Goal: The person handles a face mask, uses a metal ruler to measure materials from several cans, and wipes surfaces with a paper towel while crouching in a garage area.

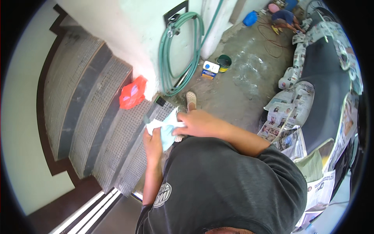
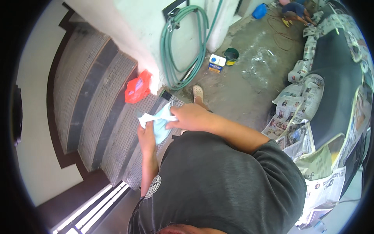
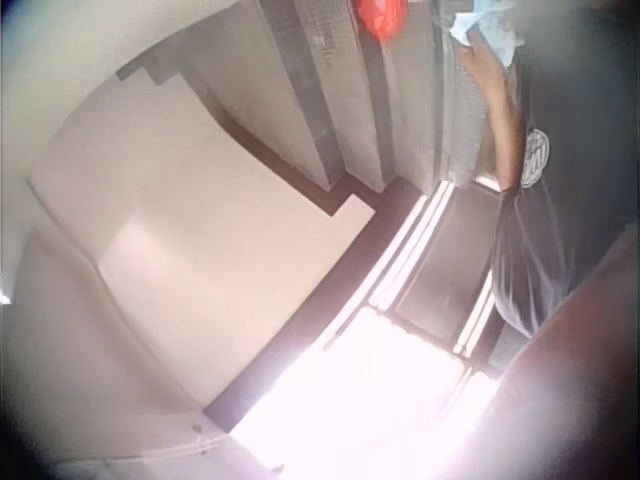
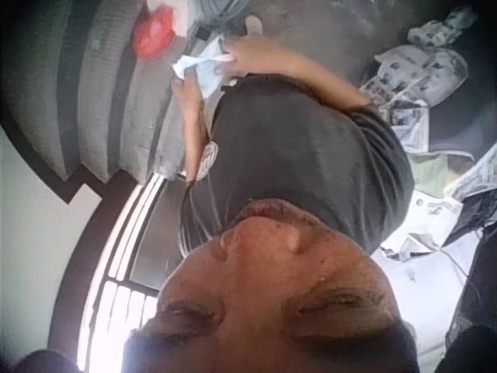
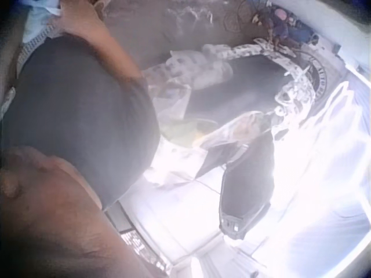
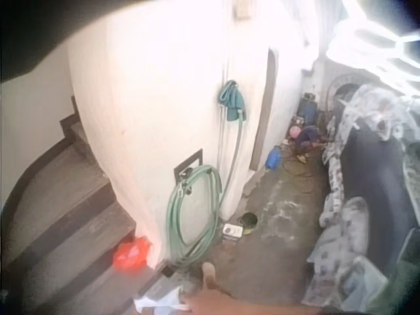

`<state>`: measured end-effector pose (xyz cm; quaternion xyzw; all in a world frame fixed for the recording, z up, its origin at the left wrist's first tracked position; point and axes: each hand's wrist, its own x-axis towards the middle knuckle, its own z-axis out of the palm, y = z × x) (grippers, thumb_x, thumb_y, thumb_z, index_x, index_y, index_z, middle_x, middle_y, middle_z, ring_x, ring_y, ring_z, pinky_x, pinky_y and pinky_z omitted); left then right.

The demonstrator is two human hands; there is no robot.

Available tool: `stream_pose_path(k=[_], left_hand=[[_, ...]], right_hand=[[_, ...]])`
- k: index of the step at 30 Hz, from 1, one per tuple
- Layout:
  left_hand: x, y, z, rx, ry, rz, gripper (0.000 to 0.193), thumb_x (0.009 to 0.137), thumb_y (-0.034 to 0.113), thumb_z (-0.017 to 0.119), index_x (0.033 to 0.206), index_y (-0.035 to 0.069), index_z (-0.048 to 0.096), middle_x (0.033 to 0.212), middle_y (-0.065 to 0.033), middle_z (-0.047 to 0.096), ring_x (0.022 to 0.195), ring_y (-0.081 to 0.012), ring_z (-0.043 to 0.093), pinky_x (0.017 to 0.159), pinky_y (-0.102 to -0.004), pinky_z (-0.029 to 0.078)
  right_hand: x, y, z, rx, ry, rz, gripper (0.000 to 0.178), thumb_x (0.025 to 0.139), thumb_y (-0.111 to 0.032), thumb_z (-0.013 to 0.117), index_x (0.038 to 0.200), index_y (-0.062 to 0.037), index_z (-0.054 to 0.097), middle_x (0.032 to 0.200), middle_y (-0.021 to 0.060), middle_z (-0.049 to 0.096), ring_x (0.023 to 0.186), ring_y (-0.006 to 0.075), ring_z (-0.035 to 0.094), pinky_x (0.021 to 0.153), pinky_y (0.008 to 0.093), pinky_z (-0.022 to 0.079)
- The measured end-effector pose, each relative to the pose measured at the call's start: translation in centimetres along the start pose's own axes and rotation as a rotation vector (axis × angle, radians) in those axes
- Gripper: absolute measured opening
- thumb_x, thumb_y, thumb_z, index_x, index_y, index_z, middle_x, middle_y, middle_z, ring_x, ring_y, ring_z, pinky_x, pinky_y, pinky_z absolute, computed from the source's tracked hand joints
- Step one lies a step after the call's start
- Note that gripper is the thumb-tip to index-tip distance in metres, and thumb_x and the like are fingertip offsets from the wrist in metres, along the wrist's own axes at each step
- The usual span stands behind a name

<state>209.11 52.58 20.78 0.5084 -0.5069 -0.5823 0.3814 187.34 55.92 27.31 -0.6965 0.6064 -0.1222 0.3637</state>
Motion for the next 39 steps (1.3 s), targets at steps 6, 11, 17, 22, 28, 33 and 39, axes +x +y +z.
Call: stream_pose_path(k=[6,11,17,22,28,33,39], left_hand=[[0.1,1.2,-1.0,-0.229,-0.121,-0.160,0.018,0.099,0.021,0.064,0.101,0.004,0.066,0.088,-0.0013,0.066,0.076,-0.0080,0.060,0.068,-0.0265,0.049],[1.3,2.9,-5.1,-0.317,0.015,-0.166,0.025,0.098,0.019,0.064,0.116,0.002,0.059,0.096,-0.0060,0.068,0.083,-0.0172,0.068,0.075,-0.0325,0.056],[3.1,4.7,-2.4,-0.409,0.083,-0.124,0.026,0.099,0.021,0.065,0.113,-0.001,0.064,0.098,-0.0050,0.070,0.085,-0.0127,0.066,0.075,-0.0289,0.053],[2.4,5.5,-2.9,-0.303,0.006,0.019,0.020,0.100,0.018,0.062,0.108,0.001,0.068,0.095,-0.0024,0.070,0.082,-0.0077,0.063,0.073,-0.0257,0.050],[0.7,6.6,-2.2,-0.260,-0.052,0.007,0.016,0.100,0.017,0.062,0.105,0.003,0.068,0.089,0.0010,0.067,0.076,-0.0051,0.058,0.067,-0.0232,0.046],[0.0,2.5,-2.6,-0.601,-0.212,0.089,0.033,0.100,0.034,0.062,0.117,0.005,0.061,0.100,0.0005,0.063,0.065,-0.0019,0.050,0.054,-0.0169,0.034],[1.2,-3.1,-3.7,-0.412,-0.249,0.138,0.063,0.089,0.019,0.069,0.145,0.004,0.044,0.117,-0.0019,0.060,0.062,-0.0026,0.042,0.055,-0.0191,0.035]], right_hand=[[-1.2,1.9,-0.8,0.243,-0.352,-0.204,0.051,0.099,-0.049,0.054,0.104,-0.0002,0.067,0.088,0.0215,0.069,0.083,0.0367,0.068,0.076,0.0460,0.050],[-1.2,4.9,-1.5,0.525,-0.468,-0.167,0.044,0.102,-0.041,0.054,0.112,-0.0004,0.068,0.095,0.0095,0.072,0.090,0.0204,0.066,0.081,0.0354,0.050],[-0.6,6.4,-2.2,0.585,-0.383,-0.095,0.051,0.098,-0.039,0.063,0.131,0.0005,0.058,0.117,0.0076,0.065,0.109,0.0165,0.058,0.096,0.0324,0.046],[0.6,6.3,-2.2,0.575,0.023,-0.106,0.059,0.092,-0.047,0.068,0.124,0.0017,0.060,0.119,0.0148,0.064,0.114,0.0258,0.061,0.094,0.0352,0.048],[2.5,-0.2,-0.5,0.346,0.123,-0.021,0.042,0.092,-0.037,0.070,0.111,-0.0006,0.063,0.100,0.0096,0.070,0.092,0.0226,0.066,0.079,0.0347,0.050],[3.7,0.7,3.9,0.905,0.090,-0.036,0.031,0.102,-0.029,0.059,0.109,0.0006,0.063,0.086,-0.0001,0.063,0.075,0.0092,0.056,0.065,0.0255,0.045],[4.5,2.2,5.6,1.242,-0.030,0.312,0.031,0.103,-0.034,0.056,0.107,-0.0045,0.066,0.079,-0.0040,0.062,0.062,0.0021,0.051,0.049,0.0203,0.034]])
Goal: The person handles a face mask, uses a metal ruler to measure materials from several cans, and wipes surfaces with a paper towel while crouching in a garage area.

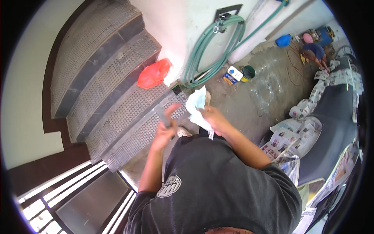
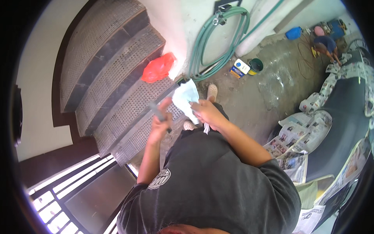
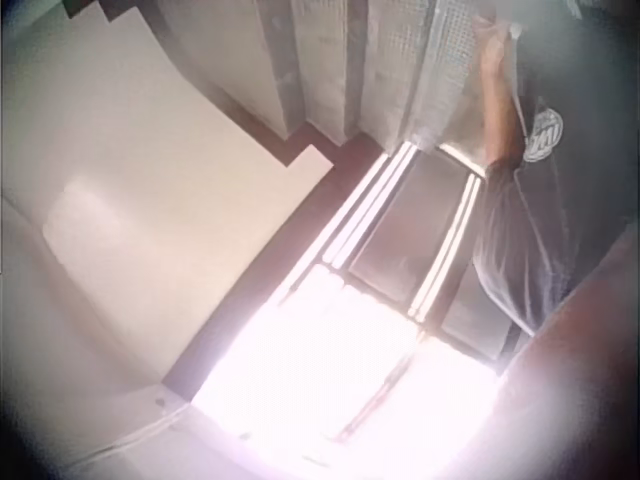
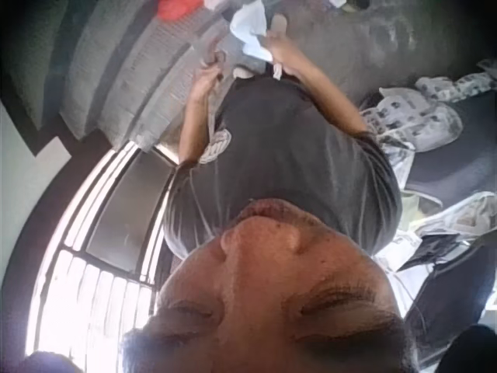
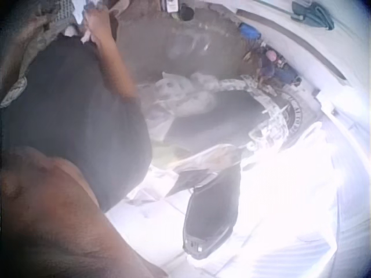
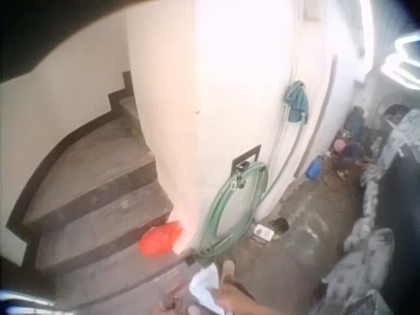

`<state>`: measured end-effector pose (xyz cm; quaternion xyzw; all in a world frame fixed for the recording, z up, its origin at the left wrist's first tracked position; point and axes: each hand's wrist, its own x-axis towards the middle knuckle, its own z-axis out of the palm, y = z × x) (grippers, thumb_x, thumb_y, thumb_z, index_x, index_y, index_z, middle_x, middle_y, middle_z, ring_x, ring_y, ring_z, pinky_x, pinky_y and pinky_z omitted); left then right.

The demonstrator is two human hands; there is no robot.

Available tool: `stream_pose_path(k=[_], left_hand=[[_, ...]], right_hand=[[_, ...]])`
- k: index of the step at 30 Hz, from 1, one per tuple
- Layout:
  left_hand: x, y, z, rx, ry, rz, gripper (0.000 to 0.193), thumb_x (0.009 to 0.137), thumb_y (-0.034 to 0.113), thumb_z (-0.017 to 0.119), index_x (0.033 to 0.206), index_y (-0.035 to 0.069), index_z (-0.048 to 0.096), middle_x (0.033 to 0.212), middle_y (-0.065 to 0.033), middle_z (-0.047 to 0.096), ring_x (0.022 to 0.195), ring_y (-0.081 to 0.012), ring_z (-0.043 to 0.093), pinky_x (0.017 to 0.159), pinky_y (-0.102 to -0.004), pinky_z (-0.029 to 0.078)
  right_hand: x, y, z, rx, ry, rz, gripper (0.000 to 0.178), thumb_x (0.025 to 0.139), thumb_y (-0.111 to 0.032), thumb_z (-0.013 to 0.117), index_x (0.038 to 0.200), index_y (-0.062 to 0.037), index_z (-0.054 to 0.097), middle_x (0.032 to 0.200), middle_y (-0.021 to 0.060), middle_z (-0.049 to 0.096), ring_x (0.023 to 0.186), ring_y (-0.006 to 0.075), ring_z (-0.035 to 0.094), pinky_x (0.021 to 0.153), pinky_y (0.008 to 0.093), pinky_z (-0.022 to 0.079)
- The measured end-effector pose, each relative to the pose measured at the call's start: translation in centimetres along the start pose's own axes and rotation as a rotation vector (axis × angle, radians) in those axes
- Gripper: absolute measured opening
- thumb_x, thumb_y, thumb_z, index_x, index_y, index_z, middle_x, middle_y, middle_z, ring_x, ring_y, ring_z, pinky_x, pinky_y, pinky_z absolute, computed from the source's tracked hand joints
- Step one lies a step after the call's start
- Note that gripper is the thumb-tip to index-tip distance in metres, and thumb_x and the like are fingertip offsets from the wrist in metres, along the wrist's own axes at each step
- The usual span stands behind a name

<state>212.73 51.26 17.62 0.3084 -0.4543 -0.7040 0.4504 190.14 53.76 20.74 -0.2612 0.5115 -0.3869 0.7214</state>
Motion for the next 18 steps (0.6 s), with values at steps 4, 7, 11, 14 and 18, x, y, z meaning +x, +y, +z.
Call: stream_pose_path(k=[4,7,11,14,18], left_hand=[[1.7,-3.4,3.0,0.295,0.132,-0.072,0.045,0.089,0.010,0.068,0.131,0.001,0.055,0.100,-0.0028,0.067,0.068,-0.0086,0.054,0.059,-0.0270,0.042],[4.9,-6.7,0.8,0.212,0.467,-0.340,0.027,0.093,0.014,0.065,0.116,0.001,0.060,0.084,-0.0005,0.063,0.070,-0.0115,0.056,0.061,-0.0291,0.044],[8.7,-7.8,-4.3,-0.250,0.652,-0.384,0.014,0.099,0.020,0.058,0.101,0.007,0.057,0.074,0.0023,0.048,0.065,-0.0116,0.051,0.060,-0.0292,0.045],[11.8,-14.6,-7.7,-0.098,0.936,-0.242,0.021,0.099,0.019,0.057,0.113,0.003,0.057,0.086,-0.0018,0.057,0.073,-0.0143,0.056,0.062,-0.0293,0.046],[13.6,-14.5,-19.4,0.030,1.033,-0.170,0.036,0.097,0.023,0.059,0.124,0.000,0.057,0.100,-0.0068,0.064,0.082,-0.0215,0.062,0.075,-0.0388,0.050]], right_hand=[[2.7,2.6,0.2,-0.197,-0.119,-0.145,0.029,0.102,-0.024,0.055,0.113,-0.0004,0.067,0.086,-0.0006,0.065,0.072,0.0055,0.057,0.055,0.0225,0.045],[7.6,5.9,-0.9,-0.406,-0.136,-0.027,0.028,0.100,-0.024,0.054,0.109,-0.0016,0.068,0.086,0.0063,0.068,0.075,0.0139,0.061,0.066,0.0313,0.049],[12.4,6.1,0.1,-0.670,-0.127,-0.168,0.025,0.101,-0.024,0.056,0.100,-0.0004,0.062,0.082,0.0132,0.065,0.075,0.0262,0.062,0.069,0.0395,0.047],[13.4,3.9,-0.6,-0.804,-0.100,-0.262,0.023,0.098,-0.023,0.057,0.092,-0.0014,0.058,0.082,0.0223,0.064,0.076,0.0393,0.063,0.067,0.0466,0.046],[9.7,1.1,-6.9,-0.941,-0.224,-0.156,0.020,0.097,-0.021,0.059,0.096,-0.0016,0.059,0.084,0.0259,0.064,0.081,0.0450,0.063,0.066,0.0489,0.046]])
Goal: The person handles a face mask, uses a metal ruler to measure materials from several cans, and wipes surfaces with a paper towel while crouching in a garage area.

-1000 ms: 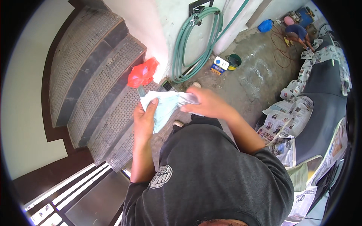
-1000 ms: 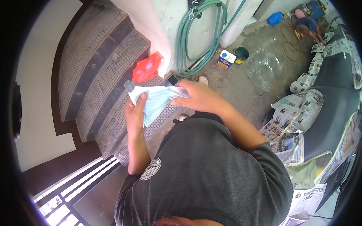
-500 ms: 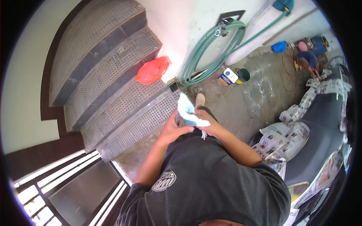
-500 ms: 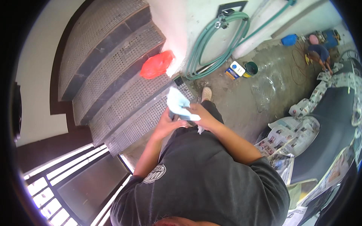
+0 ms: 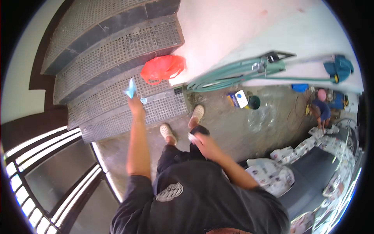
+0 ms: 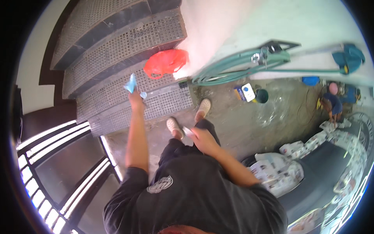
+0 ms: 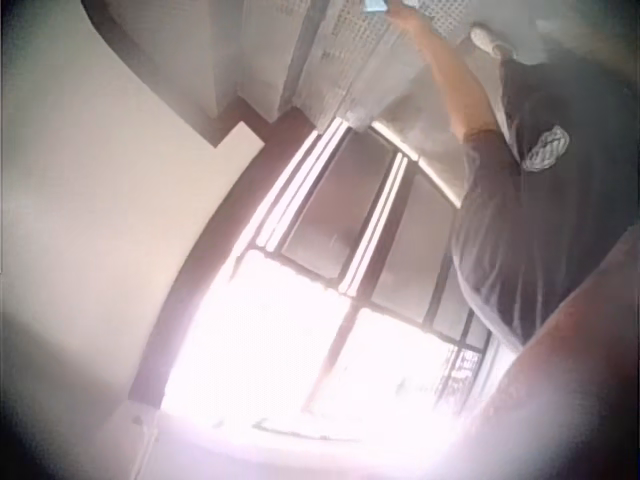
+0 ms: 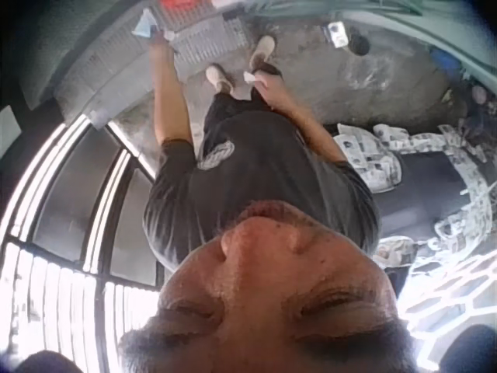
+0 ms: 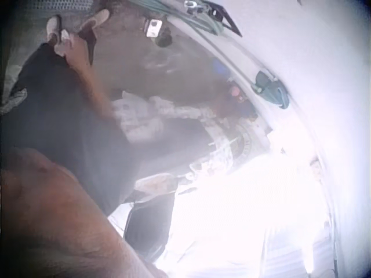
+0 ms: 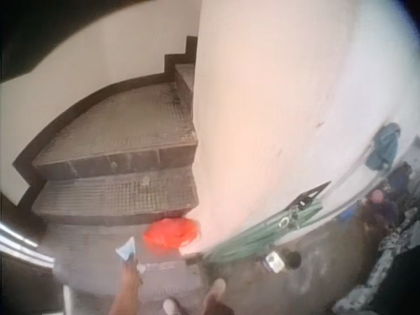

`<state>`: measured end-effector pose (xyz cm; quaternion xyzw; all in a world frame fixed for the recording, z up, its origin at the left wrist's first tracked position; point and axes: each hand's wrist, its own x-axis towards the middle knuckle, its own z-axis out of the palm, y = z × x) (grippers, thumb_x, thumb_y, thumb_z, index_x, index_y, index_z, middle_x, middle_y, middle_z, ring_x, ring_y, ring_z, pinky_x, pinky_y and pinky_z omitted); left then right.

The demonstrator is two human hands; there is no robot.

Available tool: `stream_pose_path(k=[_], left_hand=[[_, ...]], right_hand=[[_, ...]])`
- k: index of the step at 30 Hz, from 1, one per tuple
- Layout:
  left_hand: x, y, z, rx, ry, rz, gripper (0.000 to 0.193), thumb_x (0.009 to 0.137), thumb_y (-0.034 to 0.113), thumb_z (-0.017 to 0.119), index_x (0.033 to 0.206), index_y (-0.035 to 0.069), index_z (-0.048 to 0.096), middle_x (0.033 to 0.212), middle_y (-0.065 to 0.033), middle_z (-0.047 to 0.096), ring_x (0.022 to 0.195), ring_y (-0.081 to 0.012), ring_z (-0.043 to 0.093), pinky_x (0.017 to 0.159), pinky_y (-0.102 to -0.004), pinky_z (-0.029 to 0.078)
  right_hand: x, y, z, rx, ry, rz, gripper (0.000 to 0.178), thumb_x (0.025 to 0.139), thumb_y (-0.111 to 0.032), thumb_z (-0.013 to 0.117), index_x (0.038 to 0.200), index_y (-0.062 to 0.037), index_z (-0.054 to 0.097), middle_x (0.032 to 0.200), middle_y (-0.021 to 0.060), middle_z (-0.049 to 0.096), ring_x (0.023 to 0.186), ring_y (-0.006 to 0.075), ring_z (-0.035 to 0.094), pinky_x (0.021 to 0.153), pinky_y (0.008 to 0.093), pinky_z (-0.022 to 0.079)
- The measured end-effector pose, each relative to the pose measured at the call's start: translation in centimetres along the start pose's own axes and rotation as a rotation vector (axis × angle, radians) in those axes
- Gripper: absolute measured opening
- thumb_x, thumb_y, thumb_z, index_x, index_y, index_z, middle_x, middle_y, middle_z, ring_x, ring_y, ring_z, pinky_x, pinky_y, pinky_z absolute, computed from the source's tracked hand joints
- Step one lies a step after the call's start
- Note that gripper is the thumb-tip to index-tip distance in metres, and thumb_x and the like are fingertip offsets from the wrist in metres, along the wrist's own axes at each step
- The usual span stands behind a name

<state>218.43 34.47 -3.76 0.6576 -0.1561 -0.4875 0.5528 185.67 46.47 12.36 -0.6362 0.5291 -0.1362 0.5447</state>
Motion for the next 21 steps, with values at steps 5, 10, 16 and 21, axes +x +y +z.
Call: stream_pose_path(k=[5,10,16,21], left_hand=[[6.6,-1.8,13.0,0.928,-0.479,0.281,0.037,0.094,0.027,0.057,0.124,0.006,0.061,0.113,-0.0270,0.067,0.116,-0.0412,0.062,0.096,-0.0495,0.048],[19.1,-7.8,15.5,1.325,-0.410,0.341,0.033,0.096,0.021,0.051,0.126,0.015,0.063,0.126,-0.0185,0.063,0.114,-0.0379,0.064,0.096,-0.0505,0.052],[22.2,-6.5,20.6,1.549,-0.302,0.307,0.035,0.097,0.022,0.051,0.128,0.010,0.062,0.150,-0.0143,0.045,0.113,-0.0381,0.065,0.090,-0.0512,0.056],[26.8,-9.2,15.0,1.586,-0.236,0.042,0.032,0.098,0.021,0.051,0.123,0.006,0.065,0.134,-0.0145,0.062,0.111,-0.0331,0.068,0.091,-0.0493,0.056]], right_hand=[[-4.6,12.9,-6.7,-0.087,0.096,0.449,0.028,0.099,-0.029,0.056,0.096,-0.0018,0.064,0.086,0.0246,0.066,0.085,0.0417,0.067,0.072,0.0453,0.050],[-5.0,19.8,-10.9,-0.279,0.044,0.537,0.037,0.098,-0.037,0.055,0.097,-0.0028,0.068,0.083,0.0221,0.068,0.082,0.0370,0.069,0.073,0.0455,0.050],[-6.5,23.8,-13.6,-0.316,0.035,0.745,0.039,0.096,-0.037,0.055,0.095,0.0002,0.067,0.089,0.0265,0.068,0.090,0.0440,0.067,0.076,0.0495,0.050],[-6.6,24.3,-12.9,-0.321,0.017,0.751,0.041,0.095,-0.038,0.057,0.095,0.0023,0.066,0.089,0.0277,0.068,0.089,0.0441,0.068,0.074,0.0494,0.050]])
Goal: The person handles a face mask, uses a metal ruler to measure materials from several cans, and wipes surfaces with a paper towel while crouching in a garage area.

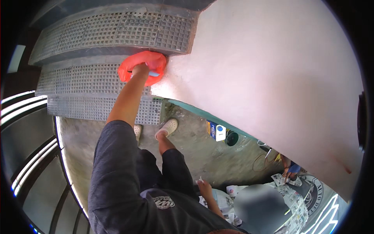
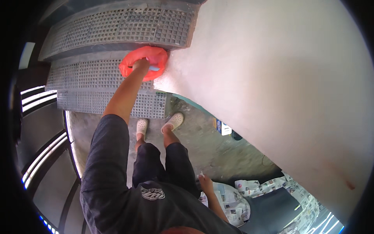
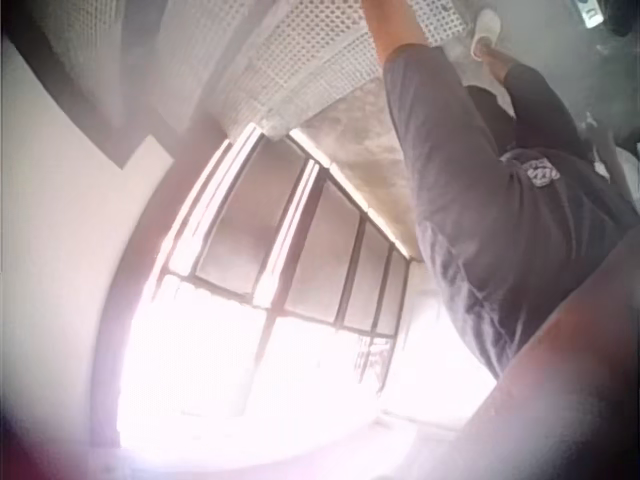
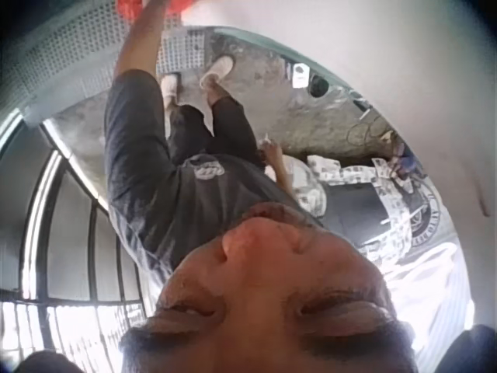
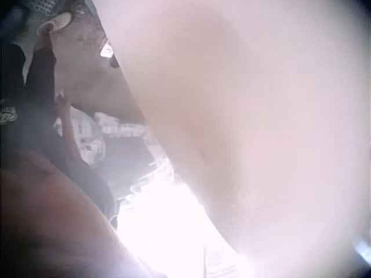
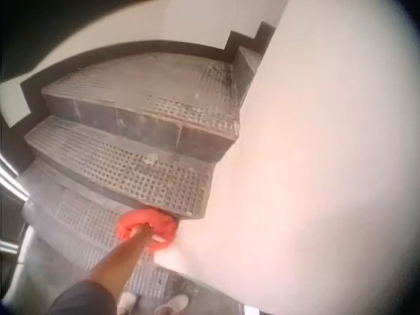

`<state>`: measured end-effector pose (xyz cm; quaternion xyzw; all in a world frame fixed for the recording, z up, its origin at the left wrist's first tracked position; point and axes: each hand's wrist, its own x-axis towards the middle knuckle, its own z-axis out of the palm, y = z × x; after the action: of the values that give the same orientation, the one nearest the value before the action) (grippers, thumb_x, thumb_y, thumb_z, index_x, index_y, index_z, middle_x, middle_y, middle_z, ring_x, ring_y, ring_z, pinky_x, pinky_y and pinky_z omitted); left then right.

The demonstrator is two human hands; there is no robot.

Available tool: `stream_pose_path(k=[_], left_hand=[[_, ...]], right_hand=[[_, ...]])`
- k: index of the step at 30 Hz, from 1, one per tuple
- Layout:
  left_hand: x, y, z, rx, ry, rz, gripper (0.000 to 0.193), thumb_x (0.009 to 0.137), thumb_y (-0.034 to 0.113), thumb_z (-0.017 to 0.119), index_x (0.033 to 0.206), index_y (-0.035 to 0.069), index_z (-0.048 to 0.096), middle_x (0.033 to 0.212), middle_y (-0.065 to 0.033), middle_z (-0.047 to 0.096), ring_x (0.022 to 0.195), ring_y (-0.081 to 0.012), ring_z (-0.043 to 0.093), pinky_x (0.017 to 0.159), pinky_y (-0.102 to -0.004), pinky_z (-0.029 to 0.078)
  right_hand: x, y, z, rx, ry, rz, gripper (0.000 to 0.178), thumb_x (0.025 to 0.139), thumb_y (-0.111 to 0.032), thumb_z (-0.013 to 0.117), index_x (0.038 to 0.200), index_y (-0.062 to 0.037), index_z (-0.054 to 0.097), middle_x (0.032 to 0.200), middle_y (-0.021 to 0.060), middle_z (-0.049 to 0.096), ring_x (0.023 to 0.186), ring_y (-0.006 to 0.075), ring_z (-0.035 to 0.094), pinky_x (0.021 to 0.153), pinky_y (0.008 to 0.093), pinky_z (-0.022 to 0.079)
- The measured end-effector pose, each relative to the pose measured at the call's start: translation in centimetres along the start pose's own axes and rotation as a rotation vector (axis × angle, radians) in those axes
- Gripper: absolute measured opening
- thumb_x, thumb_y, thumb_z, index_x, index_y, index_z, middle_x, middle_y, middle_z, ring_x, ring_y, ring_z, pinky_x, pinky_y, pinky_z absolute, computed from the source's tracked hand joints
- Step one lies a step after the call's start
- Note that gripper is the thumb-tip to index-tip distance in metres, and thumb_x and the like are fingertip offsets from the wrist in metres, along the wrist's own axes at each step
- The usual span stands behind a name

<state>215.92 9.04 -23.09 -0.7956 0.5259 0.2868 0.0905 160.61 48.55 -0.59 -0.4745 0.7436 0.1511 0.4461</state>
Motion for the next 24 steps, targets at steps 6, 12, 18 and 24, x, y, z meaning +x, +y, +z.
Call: stream_pose_path(k=[6,12,18,24], left_hand=[[-1.8,1.4,-1.1,0.211,-0.058,0.209,0.031,0.095,0.019,0.054,0.118,0.005,0.068,0.118,-0.0171,0.070,0.110,-0.0320,0.069,0.090,-0.0473,0.057],[-9.7,0.7,-9.9,0.125,0.084,0.245,0.033,0.093,0.020,0.053,0.120,0.005,0.067,0.121,-0.0202,0.067,0.108,-0.0355,0.069,0.087,-0.0485,0.057],[-17.4,-2.0,-11.9,-0.537,0.310,0.263,0.043,0.099,0.037,0.047,0.125,0.004,0.058,0.120,-0.0304,0.063,0.114,-0.0487,0.059,0.098,-0.0550,0.046],[-29.4,-3.3,-0.1,-0.648,-0.315,0.230,0.076,0.091,0.001,0.041,0.159,0.013,0.009,0.144,-0.0304,0.044,0.096,-0.0368,0.062,0.079,-0.0441,0.052]], right_hand=[[-2.7,0.1,4.9,0.054,0.027,0.052,0.041,0.095,-0.037,0.058,0.097,0.0033,0.064,0.089,0.0307,0.066,0.091,0.0475,0.066,0.075,0.0516,0.049],[-6.6,-4.7,9.3,0.067,0.101,0.009,0.043,0.097,-0.041,0.055,0.097,0.0014,0.062,0.092,0.0322,0.066,0.095,0.0526,0.062,0.078,0.0566,0.048],[-10.5,-6.5,12.4,0.218,0.262,-0.013,0.038,0.099,-0.038,0.055,0.110,-0.0017,0.060,0.095,0.0319,0.066,0.097,0.0533,0.061,0.079,0.0566,0.048],[-12.8,-7.5,11.8,0.439,0.491,-0.108,0.028,0.096,-0.026,0.059,0.110,-0.0020,0.063,0.100,0.0277,0.066,0.096,0.0491,0.062,0.081,0.0516,0.050]])
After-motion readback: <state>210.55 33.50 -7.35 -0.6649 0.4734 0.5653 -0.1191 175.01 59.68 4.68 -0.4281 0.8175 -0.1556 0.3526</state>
